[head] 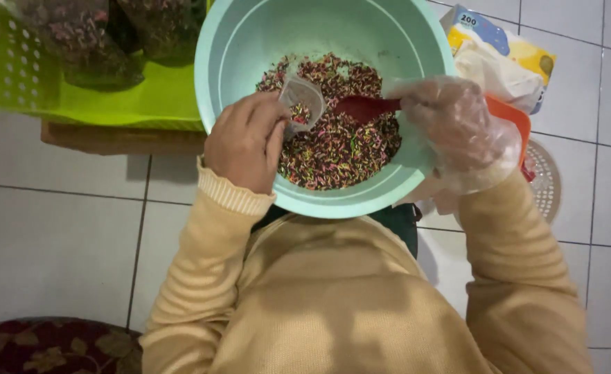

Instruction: Scooping sprinkles from a bowl into small plastic bags using a spoon and a measuring cup.

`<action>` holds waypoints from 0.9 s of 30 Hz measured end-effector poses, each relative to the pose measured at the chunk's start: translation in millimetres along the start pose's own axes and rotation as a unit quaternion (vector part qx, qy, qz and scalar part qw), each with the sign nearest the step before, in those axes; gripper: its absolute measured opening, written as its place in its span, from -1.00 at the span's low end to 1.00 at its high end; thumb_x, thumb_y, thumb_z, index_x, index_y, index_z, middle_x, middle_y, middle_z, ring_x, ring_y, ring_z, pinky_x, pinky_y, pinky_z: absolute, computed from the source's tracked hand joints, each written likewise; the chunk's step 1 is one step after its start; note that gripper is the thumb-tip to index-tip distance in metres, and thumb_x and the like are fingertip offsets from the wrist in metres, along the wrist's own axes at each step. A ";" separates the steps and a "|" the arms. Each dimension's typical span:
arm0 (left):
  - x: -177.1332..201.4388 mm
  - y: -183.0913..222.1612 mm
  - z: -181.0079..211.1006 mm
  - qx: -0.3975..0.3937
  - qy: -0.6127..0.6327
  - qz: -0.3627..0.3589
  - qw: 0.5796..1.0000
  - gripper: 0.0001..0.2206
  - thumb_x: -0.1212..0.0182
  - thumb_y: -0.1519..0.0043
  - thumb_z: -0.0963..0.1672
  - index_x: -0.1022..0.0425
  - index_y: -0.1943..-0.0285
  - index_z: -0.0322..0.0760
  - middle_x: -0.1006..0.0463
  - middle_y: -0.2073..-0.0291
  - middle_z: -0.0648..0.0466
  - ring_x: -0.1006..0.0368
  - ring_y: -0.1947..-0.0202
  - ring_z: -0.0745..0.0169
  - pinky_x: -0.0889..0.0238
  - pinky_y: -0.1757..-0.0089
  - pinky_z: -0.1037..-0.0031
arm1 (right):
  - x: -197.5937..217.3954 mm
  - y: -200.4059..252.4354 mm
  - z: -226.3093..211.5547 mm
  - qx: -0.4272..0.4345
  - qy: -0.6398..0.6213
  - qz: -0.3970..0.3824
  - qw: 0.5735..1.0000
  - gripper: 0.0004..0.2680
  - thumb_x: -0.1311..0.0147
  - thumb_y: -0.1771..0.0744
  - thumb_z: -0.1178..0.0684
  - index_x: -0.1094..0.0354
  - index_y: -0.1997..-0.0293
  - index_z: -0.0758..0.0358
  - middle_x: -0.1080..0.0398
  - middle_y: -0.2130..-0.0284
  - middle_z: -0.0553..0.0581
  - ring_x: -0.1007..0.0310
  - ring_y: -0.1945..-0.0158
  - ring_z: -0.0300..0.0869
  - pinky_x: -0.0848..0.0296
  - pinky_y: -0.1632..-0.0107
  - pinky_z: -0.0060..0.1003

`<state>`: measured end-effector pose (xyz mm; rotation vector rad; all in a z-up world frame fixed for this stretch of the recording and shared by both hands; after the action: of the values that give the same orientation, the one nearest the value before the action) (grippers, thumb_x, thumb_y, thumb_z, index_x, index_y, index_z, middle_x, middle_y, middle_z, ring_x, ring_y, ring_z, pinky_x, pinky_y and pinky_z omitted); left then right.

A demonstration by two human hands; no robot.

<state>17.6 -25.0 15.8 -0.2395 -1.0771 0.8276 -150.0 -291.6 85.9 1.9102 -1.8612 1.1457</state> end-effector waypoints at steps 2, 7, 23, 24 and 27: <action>-7.9 2.3 -6.9 -0.031 -0.024 0.022 0.999 -0.94 -0.20 -0.36 -0.12 -0.51 0.04 -0.10 -0.51 0.01 -0.01 -0.50 -0.05 -0.10 -0.35 -0.02 0.20 | -3.9 -2.8 -8.9 -0.027 0.003 -0.001 1.000 -0.83 0.17 -0.43 0.24 -0.28 -0.02 0.61 -0.47 0.18 0.35 -0.46 0.43 -0.32 -0.49 0.33 -0.56; 15.0 -8.6 14.4 -0.014 0.000 0.020 1.000 -0.87 -0.26 -0.26 -0.27 -0.53 0.05 -0.29 -0.60 0.07 -0.10 -0.53 0.07 -0.12 -0.42 0.05 0.12 | -3.5 -17.2 -43.2 -0.091 -0.028 0.037 0.995 -0.87 0.14 -0.45 0.34 -0.34 0.16 0.62 -0.47 0.21 0.38 -0.39 0.55 -0.33 -0.43 0.47 -0.57; 7.3 -7.4 9.5 -0.004 -0.004 0.026 1.000 -0.84 -0.31 -0.24 -0.25 -0.56 0.04 -0.21 -0.62 0.06 -0.05 -0.54 0.08 -0.08 -0.44 0.07 0.16 | -15.8 -32.8 -63.8 0.080 0.234 0.134 0.960 -0.82 0.06 -0.45 0.53 -0.41 -0.11 0.58 -0.37 0.39 0.31 -0.30 0.44 -0.13 -0.36 0.38 -0.27; 9.2 -7.7 10.5 -0.004 -0.001 0.025 1.000 -0.84 -0.31 -0.24 -0.25 -0.56 0.04 -0.21 -0.62 0.06 -0.05 -0.54 0.08 -0.08 -0.44 0.07 0.16 | -19.2 -30.0 -46.0 0.078 0.235 0.133 0.960 -0.82 0.06 -0.45 0.53 -0.41 -0.11 0.58 -0.37 0.39 0.31 -0.30 0.44 -0.13 -0.36 0.38 -0.27; 11.2 -7.7 11.4 0.002 0.017 0.019 1.000 -0.86 -0.27 -0.25 -0.25 -0.52 0.07 -0.20 -0.61 0.08 -0.04 -0.52 0.07 -0.12 -0.40 0.06 0.11 | -25.4 -19.1 3.4 0.102 0.013 0.123 0.987 -0.86 0.17 -0.50 0.28 -0.34 0.08 0.51 -0.37 0.57 0.13 -0.18 0.71 -0.36 -0.08 0.71 -0.46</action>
<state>14.0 -24.7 33.1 -0.2696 -1.0404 0.8564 -128.1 -272.0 73.3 1.7892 -2.0832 1.4803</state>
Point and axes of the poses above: each hand's wrist, its own y-axis away from the middle knuckle, its own x-axis out of the back of the hand, z = x × y, the point moved 3 cm from there along -y, towards the middle knuckle
